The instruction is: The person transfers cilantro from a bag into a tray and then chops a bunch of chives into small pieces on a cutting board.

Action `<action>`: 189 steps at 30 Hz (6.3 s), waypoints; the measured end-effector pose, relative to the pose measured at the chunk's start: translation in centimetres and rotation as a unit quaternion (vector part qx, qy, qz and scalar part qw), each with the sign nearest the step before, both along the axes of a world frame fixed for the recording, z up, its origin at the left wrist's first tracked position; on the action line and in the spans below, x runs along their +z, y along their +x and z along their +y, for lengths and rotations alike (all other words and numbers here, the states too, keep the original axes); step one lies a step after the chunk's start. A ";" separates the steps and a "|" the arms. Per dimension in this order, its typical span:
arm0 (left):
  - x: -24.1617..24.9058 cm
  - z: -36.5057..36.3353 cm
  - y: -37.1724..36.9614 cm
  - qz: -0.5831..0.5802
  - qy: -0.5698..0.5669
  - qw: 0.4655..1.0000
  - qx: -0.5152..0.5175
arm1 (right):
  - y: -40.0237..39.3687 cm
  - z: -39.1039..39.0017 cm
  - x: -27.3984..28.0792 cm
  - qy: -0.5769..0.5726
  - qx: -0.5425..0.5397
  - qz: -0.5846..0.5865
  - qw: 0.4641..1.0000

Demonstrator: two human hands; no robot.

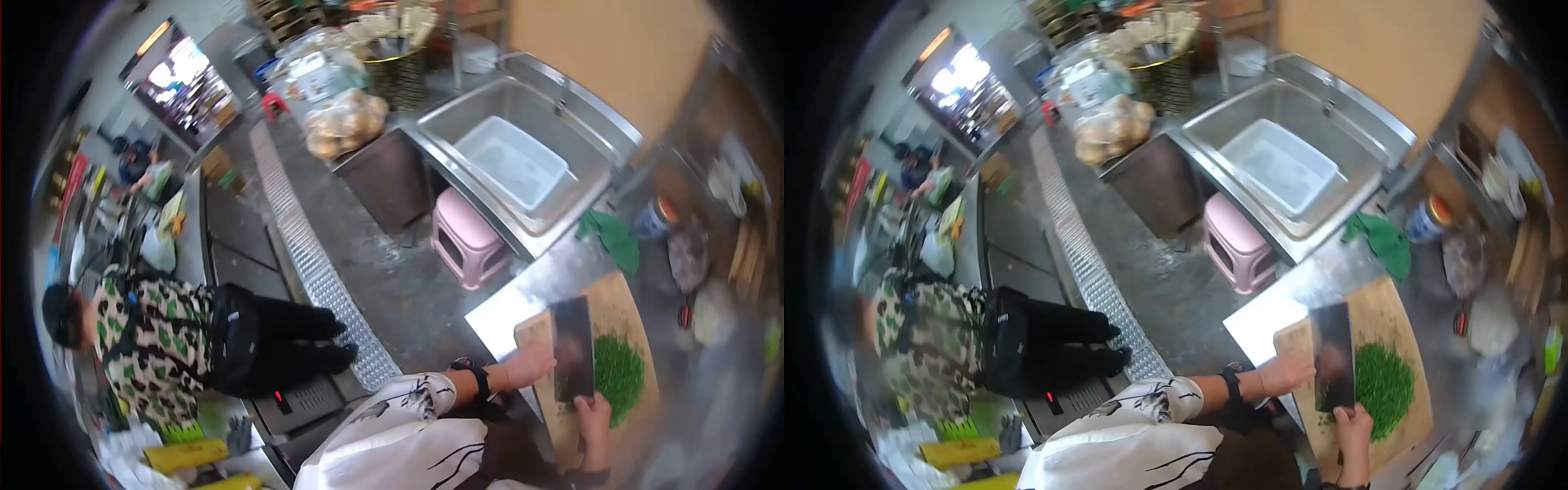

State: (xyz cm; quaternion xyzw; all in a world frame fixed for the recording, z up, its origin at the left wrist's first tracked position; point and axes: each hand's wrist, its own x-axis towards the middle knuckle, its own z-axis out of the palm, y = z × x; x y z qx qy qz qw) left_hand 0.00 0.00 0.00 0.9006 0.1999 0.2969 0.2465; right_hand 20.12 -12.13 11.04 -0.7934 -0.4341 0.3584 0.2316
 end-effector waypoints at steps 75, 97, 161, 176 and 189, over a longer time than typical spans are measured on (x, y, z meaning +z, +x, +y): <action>11.4 -54.1 -34.3 -0.053 -0.112 0.084 0.989 | -58.3 -1.0 1.9 0.167 0.863 0.015 0.477; 23.5 -59.7 -71.1 0.143 0.198 -0.087 0.966 | -61.6 -7.8 1.3 0.008 0.853 -0.033 0.521; 24.6 -46.5 -45.4 -0.766 -0.054 0.267 0.583 | -68.9 -6.5 1.6 -0.376 0.770 0.369 0.359; 19.1 -47.3 -52.1 -0.803 -0.146 0.308 0.490 | -66.8 -9.6 1.8 -0.370 0.669 0.429 0.482; 18.1 -35.5 -51.7 -0.251 -0.361 0.662 0.607 | -62.5 -8.4 2.3 -0.093 0.486 0.418 0.762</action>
